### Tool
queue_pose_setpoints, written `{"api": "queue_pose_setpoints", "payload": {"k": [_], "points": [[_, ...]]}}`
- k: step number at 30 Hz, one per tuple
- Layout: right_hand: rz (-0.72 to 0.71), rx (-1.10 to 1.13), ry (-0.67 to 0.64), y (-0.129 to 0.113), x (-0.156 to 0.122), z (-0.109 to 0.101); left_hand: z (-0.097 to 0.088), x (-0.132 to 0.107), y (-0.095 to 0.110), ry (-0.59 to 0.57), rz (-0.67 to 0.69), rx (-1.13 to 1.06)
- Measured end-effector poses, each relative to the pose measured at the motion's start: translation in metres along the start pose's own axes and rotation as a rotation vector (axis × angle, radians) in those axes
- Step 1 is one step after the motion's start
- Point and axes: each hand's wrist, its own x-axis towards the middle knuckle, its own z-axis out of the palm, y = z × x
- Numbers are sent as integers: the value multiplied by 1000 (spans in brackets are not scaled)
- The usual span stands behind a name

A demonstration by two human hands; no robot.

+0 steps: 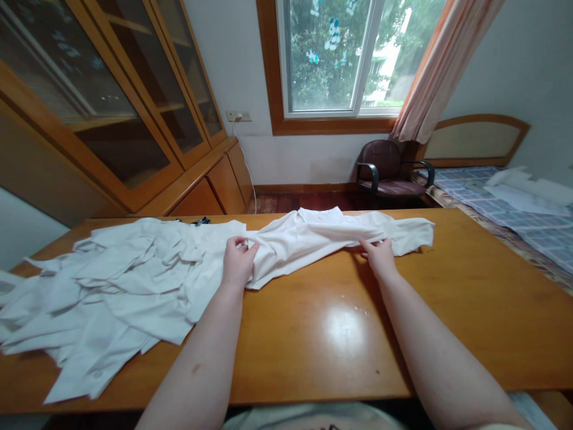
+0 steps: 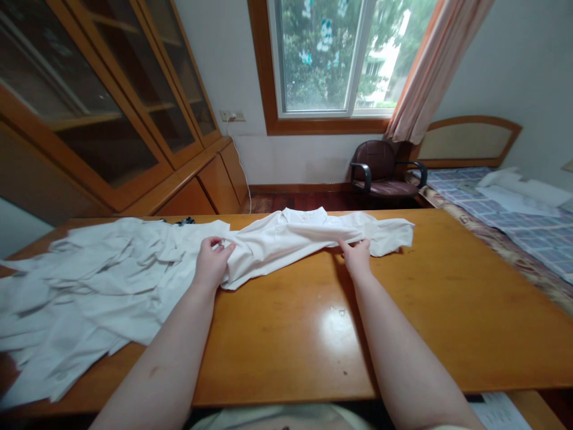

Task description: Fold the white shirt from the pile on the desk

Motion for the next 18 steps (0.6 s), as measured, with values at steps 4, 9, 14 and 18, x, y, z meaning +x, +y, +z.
{"api": "queue_pose_setpoints", "payload": {"k": [4, 9, 14, 18], "points": [[202, -78, -219, -5, -5, 1, 1, -2, 1, -197, 21, -414], [230, 133, -186, -10, -7, 5, 0, -5, 7, -321, -27, -436], [168, 506, -213, -17, -3, 0, 0, -4, 7, -165, 9, -356], [170, 647, -181, -24, 1, -4, -5, 4, 4, 105, 4, -303]]}}
